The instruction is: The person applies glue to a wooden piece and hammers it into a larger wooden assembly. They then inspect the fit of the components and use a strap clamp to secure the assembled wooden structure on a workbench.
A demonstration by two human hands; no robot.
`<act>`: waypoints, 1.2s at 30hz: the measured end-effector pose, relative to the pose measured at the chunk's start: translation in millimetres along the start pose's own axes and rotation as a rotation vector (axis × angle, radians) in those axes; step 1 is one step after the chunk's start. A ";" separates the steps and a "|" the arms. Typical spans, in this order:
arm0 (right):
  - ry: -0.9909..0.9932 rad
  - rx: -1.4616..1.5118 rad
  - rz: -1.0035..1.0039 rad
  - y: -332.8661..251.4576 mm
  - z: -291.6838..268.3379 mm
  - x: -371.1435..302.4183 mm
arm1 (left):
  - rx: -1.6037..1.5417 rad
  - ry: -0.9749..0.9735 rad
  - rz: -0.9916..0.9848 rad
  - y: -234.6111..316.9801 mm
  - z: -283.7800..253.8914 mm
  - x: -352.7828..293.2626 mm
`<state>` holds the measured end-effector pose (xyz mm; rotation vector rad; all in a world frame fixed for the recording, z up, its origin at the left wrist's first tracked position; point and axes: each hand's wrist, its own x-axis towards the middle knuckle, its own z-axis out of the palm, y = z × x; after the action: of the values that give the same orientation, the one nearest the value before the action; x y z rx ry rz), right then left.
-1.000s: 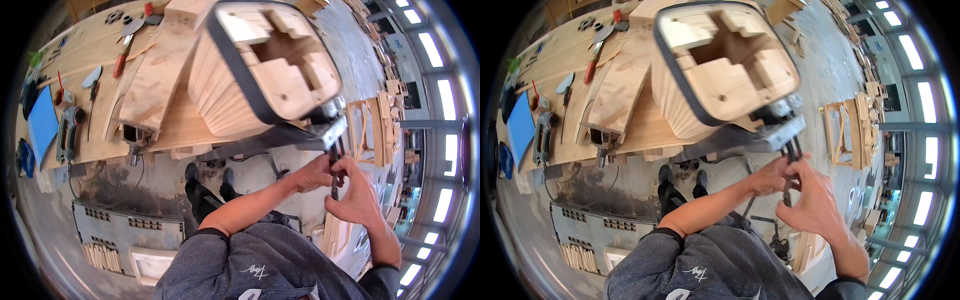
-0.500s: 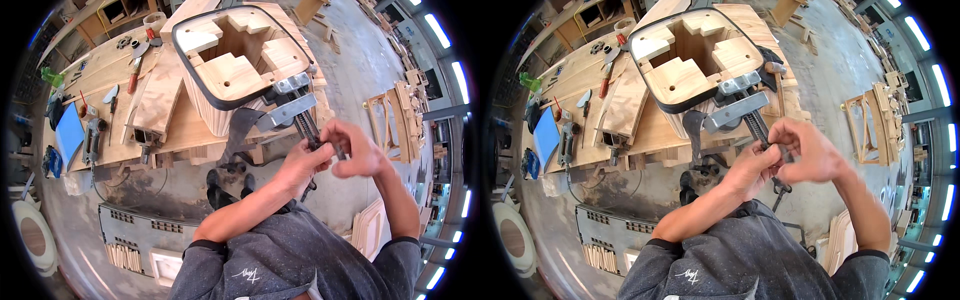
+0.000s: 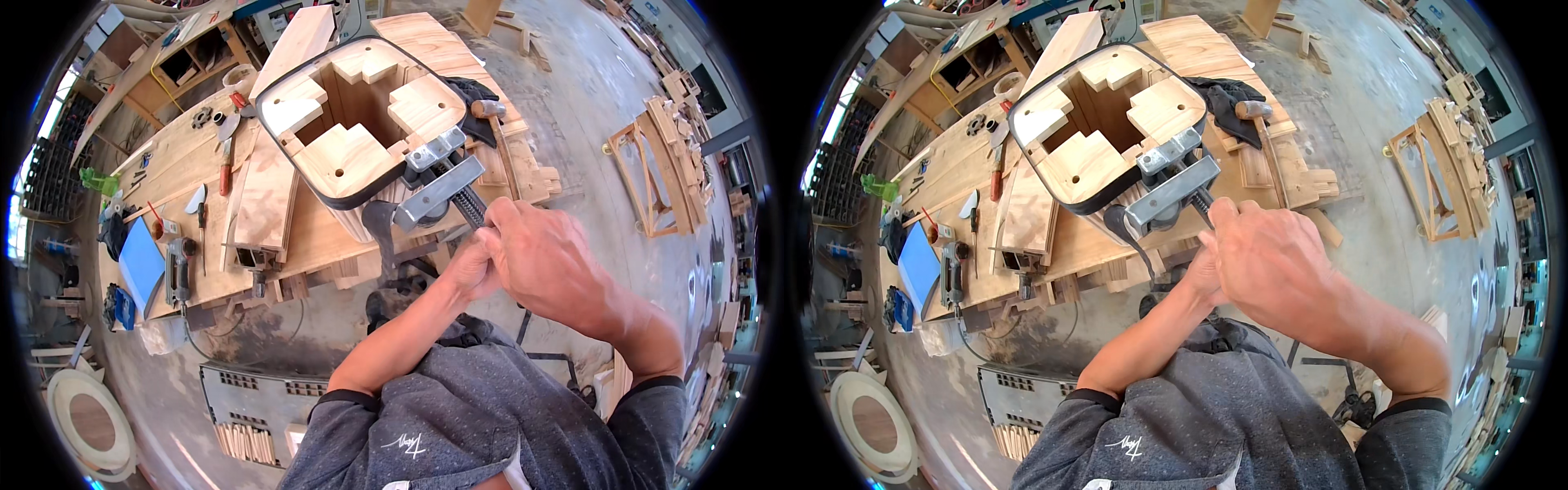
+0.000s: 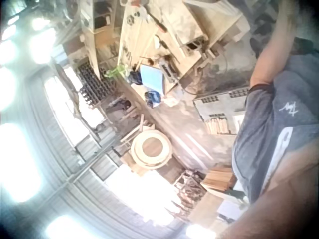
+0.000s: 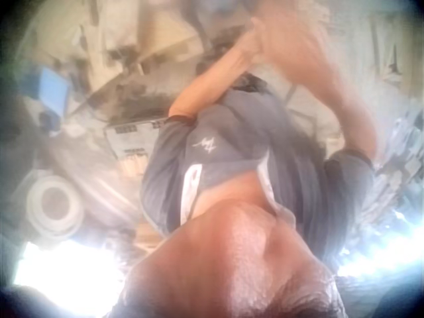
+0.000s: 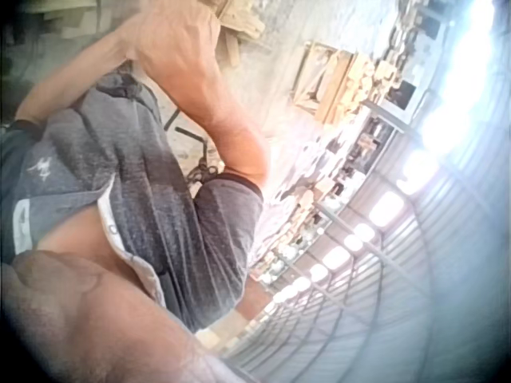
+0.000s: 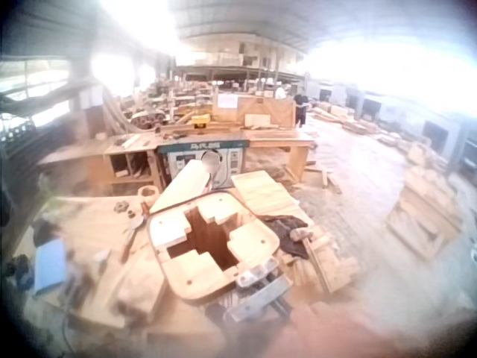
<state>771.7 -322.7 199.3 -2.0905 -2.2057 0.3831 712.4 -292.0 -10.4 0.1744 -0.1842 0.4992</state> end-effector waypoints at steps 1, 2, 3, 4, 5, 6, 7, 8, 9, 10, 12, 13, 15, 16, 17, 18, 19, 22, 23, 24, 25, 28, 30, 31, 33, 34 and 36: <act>0.007 0.043 -0.003 1.6 -0.9 2.2 | 0.018 -0.010 0.006 0.7 -1.8 -1.3; 0.010 0.088 -0.002 4.4 -0.7 2.6 | 0.034 0.008 -0.006 1.5 0.6 -2.2; 0.014 0.133 -0.001 7.1 -0.3 2.9 | 0.051 0.025 -0.018 3.5 4.3 -3.1; 0.018 0.178 -0.043 10.4 1.4 3.4 | 0.067 0.041 -0.030 4.9 6.4 -4.5; 0.026 0.218 -0.086 14.1 2.3 4.5 | 0.077 0.047 -0.033 5.8 6.5 -5.1; 0.034 0.257 -0.130 17.1 2.0 5.4 | 0.088 0.053 -0.036 5.8 6.1 -6.5; 0.022 0.271 -0.113 18.5 0.0 6.0 | 0.098 0.058 -0.038 5.2 6.2 -6.8; 0.008 0.291 -0.101 18.7 -1.2 7.3 | 0.102 0.082 -0.022 5.3 9.3 -7.3; -0.007 0.311 -0.090 19.3 -2.8 8.3 | 0.106 0.105 -0.005 5.4 14.8 -7.3; -0.041 0.359 -0.054 20.4 -6.0 8.7 | 0.110 0.129 0.013 5.2 17.8 -7.7; -0.108 0.452 0.014 23.5 -14.0 10.5 | 0.099 0.137 0.033 4.7 18.5 -9.9; -0.086 0.466 -0.028 28.5 -12.8 12.4 | 0.092 0.130 0.042 5.4 20.1 -10.6; -0.037 0.493 -0.107 44.4 -7.8 14.5 | 0.073 0.105 0.052 6.1 28.7 -10.7; -0.043 0.506 -0.103 52.1 -7.3 16.1 | 0.063 0.087 0.056 7.1 34.2 -10.6; -0.049 0.521 -0.097 59.7 -6.9 17.8 | 0.080 0.111 0.058 7.9 37.4 -11.5; -0.056 0.535 -0.092 65.6 -7.3 19.7 | 0.098 0.136 0.059 8.8 40.1 -12.6; -0.130 0.639 -0.007 69.3 -9.6 21.6 | 0.115 0.160 0.061 9.6 42.7 -14.0; -0.295 0.872 0.172 82.0 -15.0 26.3 | 0.256 0.274 0.043 12.3 51.1 -19.1; -0.313 0.903 0.182 88.6 -11.5 27.1 | 0.278 0.308 0.032 13.2 54.3 -19.7; -0.331 0.935 0.192 95.7 -7.6 28.1 | 0.300 0.342 0.022 14.3 57.8 -19.8; -0.346 0.974 0.189 103.7 -2.9 29.5 | 0.322 0.376 0.012 15.2 61.3 -19.7; -0.395 1.097 0.181 126.4 13.5 32.6 | 0.407 0.439 -0.008 16.9 72.1 -20.0; -0.437 1.181 0.165 138.0 23.6 36.4 | 0.438 0.506 -0.042 18.8 80.3 -19.4; -0.455 1.230 0.168 143.0 28.4 38.1 | 0.452 0.539 -0.059 19.6 84.3 -18.7; -0.492 1.331 0.169 151.8 39.5 40.9 | 0.480 0.592 -0.084 20.9 92.8 -17.7; -0.506 1.397 0.178 157.1 47.3 42.6 | 0.493 0.618 -0.096 21.5 96.8 -16.7; -0.535 1.530 0.200 167.7 67.1 45.1 | 0.533 0.689 -0.119 21.7 104.9 -12.8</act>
<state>916.4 -279.9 90.3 -1.2532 -0.9406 1.9630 676.8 -301.2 91.0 0.5162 0.6366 0.4565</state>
